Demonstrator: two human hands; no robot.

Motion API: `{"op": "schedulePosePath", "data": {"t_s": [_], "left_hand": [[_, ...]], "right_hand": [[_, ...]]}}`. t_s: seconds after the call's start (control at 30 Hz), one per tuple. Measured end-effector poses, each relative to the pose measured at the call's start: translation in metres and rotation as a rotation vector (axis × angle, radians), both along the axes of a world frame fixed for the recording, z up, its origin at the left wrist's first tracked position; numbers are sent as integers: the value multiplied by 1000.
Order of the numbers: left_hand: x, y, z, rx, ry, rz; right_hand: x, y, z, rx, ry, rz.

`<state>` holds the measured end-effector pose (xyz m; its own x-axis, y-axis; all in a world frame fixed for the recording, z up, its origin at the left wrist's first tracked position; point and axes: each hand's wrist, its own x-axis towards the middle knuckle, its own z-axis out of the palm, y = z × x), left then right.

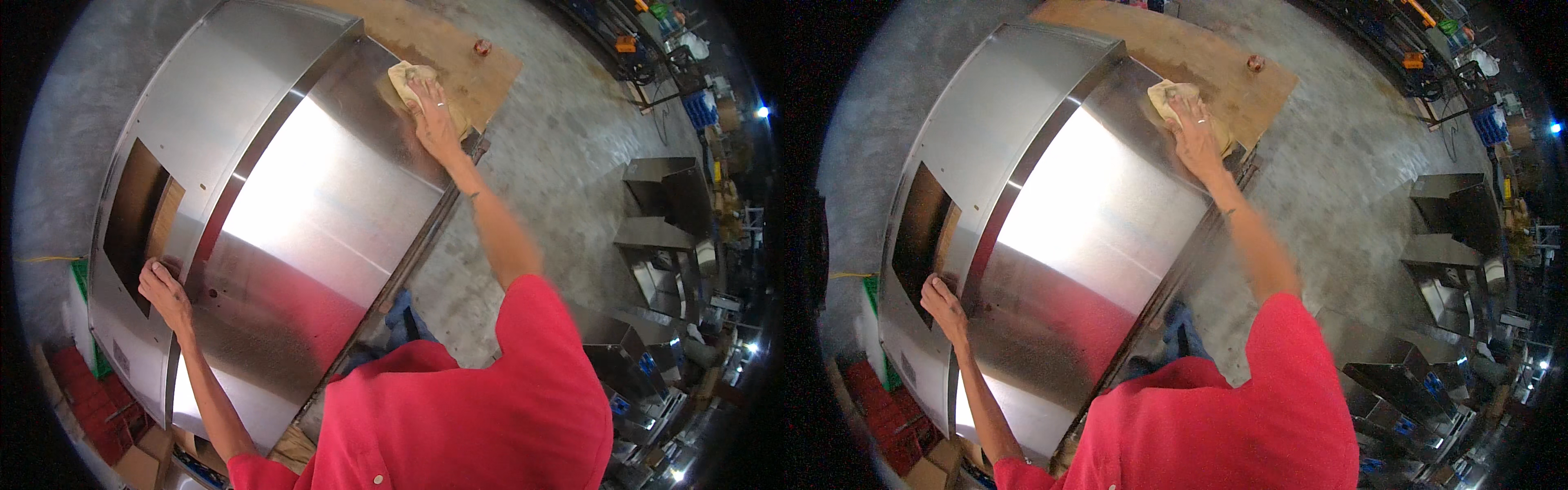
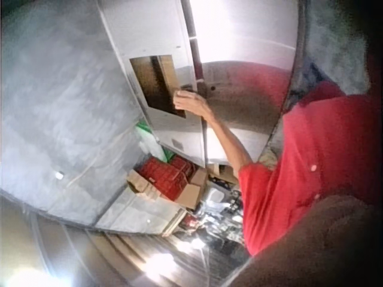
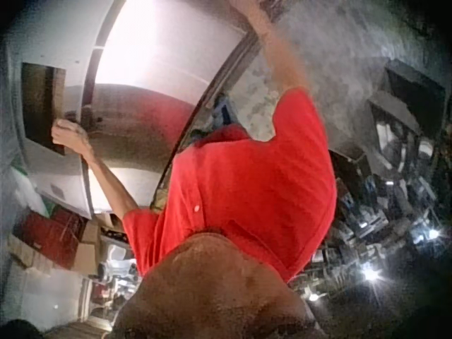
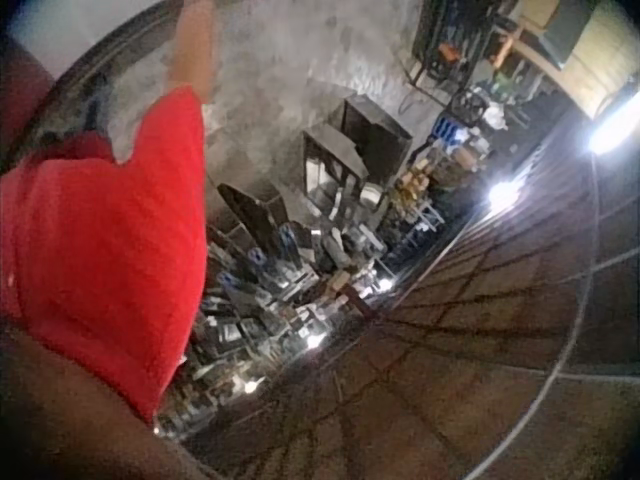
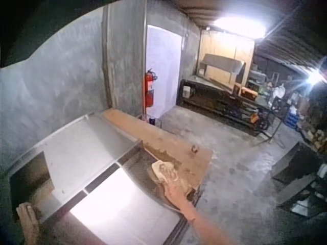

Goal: The person wipes the exterior and interior surfaces of a stainless steel range hood with a cloth. Then the person uses a small brush to apply a substance from a jar onto the hood's surface.

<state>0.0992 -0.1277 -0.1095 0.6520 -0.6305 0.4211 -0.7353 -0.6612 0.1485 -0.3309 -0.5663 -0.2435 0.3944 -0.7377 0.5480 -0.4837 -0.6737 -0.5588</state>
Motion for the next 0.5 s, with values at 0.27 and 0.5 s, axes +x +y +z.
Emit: {"op": "schedulePosePath", "data": {"t_s": [0.27,0.5], "left_hand": [[-6,-1,-3,-5,53,65],[14,3,-9,-8,18,-3]], "right_hand": [[15,195,-6,256,-100,247],[32,387,9,658,-199,729]]}}
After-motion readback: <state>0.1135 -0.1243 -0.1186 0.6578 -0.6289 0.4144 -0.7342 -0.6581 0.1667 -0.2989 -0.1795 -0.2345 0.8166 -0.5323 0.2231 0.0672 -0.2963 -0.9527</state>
